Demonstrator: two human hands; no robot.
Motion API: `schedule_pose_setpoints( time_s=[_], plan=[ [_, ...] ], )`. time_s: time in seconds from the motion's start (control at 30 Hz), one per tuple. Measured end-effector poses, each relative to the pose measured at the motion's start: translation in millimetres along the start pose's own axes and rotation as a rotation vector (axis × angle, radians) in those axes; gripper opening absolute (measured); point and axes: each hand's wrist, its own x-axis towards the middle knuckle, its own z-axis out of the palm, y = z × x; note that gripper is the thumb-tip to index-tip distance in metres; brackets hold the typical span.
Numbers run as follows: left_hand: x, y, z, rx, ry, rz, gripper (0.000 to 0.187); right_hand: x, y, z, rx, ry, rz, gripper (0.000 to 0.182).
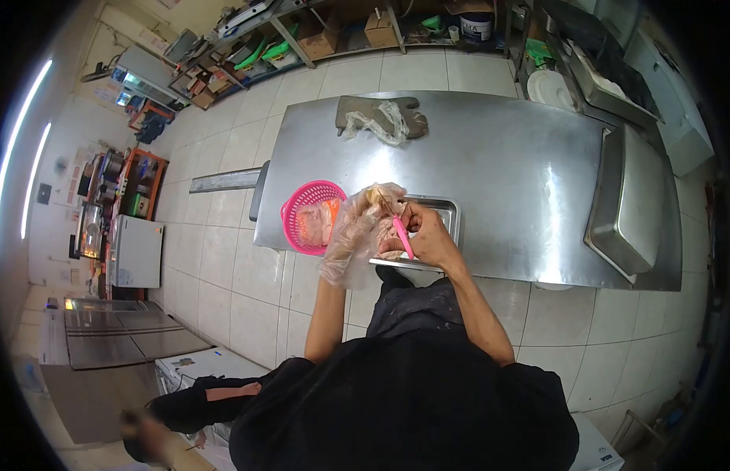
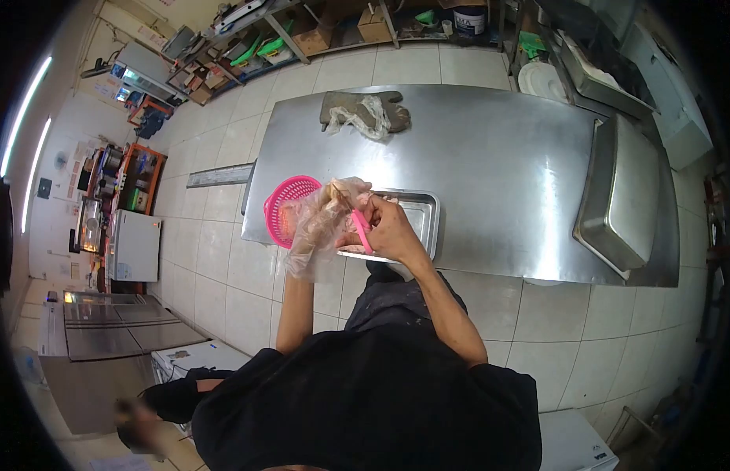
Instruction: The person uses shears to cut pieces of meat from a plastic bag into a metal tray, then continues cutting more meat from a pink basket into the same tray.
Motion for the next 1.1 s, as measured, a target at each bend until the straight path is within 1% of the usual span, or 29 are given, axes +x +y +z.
schedule_pose_setpoints(
  time_s=[0.03,0.07,0.1,0.13,0.2,0.23,0.27,0.3,0.33,0.43,0.47,0.5,0.53,0.57,0.67,0.73,0.77,0.83,0.87,0.9,0.93,1.0,1.07,1.1],
  plan=[
    [4,0,6,-0.043,0.022,0.042,0.033,-1,1,-2,0.021,-0.005,-0.010,0.045],
    [7,0,12,-0.088,0.045,0.083,0.031,-4,0,-6,-0.052,-0.011,0.041,0.045],
    [9,0,16,-0.133,0.070,0.124,0.030,-5,-3,-6,0.007,-0.011,0.041,0.045],
    [10,2,19,-0.064,0.186,0.114,0.026,-6,-5,-3,0.066,-0.011,0.039,0.045],
    [9,-7,14,-0.129,0.175,0.154,0.024,-8,-12,0,0.129,-0.026,0.042,0.046],
    [9,-10,11,-0.160,0.170,0.174,0.022,-7,-11,2,0.220,-0.042,0.050,0.045],
    [10,-12,7,-0.104,0.138,0.206,0.019,-6,-8,4,0.312,-0.058,0.058,0.045],
    [11,-5,12,0.030,0.156,0.168,0.018,-5,-3,6,0.403,-0.074,0.066,0.044],
    [12,8,22,0.163,0.174,0.132,0.017,-4,3,5,0.353,-0.107,0.062,0.045],
    [-4,-16,4,0.408,0.200,0.099,0.016,-2,8,9,0.410,-0.118,0.007,0.050],
    [-14,-24,5,0.484,0.269,0.136,0.019,0,7,13,0.365,-0.091,-0.048,0.041],
    [-20,-30,4,0.560,0.338,0.173,0.024,1,8,16,0.405,-0.086,-0.041,0.040],
    [-25,-55,-18,0.687,0.321,0.237,0.028,2,11,19,0.446,-0.081,-0.033,0.040],
    [-32,-92,-53,0.814,0.303,0.301,0.033,3,13,21,0.486,-0.077,-0.025,0.039],
    [-34,-107,-77,1.181,0.247,0.431,0.044,7,16,22,0.545,-0.092,-0.011,0.036],
    [-31,-85,-67,1.344,0.216,0.429,0.048,4,17,24,0.505,-0.118,-0.001,0.034],
    [-32,-68,-60,1.387,0.206,0.395,0.049,3,17,26,0.486,-0.133,0.003,0.032],
    [-34,-54,-59,1.451,0.207,0.384,0.050,3,19,33,0.497,-0.131,-0.048,0.029],
    [-37,-56,-66,1.474,0.213,0.405,0.051,2,20,36,0.503,-0.128,-0.070,0.028],
    [-37,-50,-64,1.496,0.217,0.427,0.052,2,16,41,0.584,-0.093,-0.035,0.027],
    [-37,-43,-62,1.533,0.177,0.442,0.053,2,9,47,0.663,-0.053,-0.002,0.026],
    [-31,-27,-57,1.604,0.089,0.478,0.054,3,11,48,0.701,-0.044,0.017,0.027],
    [-32,-31,-65,1.747,0.072,0.536,0.054,6,29,48,0.621,-0.108,-0.010,0.028],
    [-32,-30,-66,1.820,0.066,0.565,0.054,5,32,49,0.669,-0.127,0.003,0.027]
  ],
)
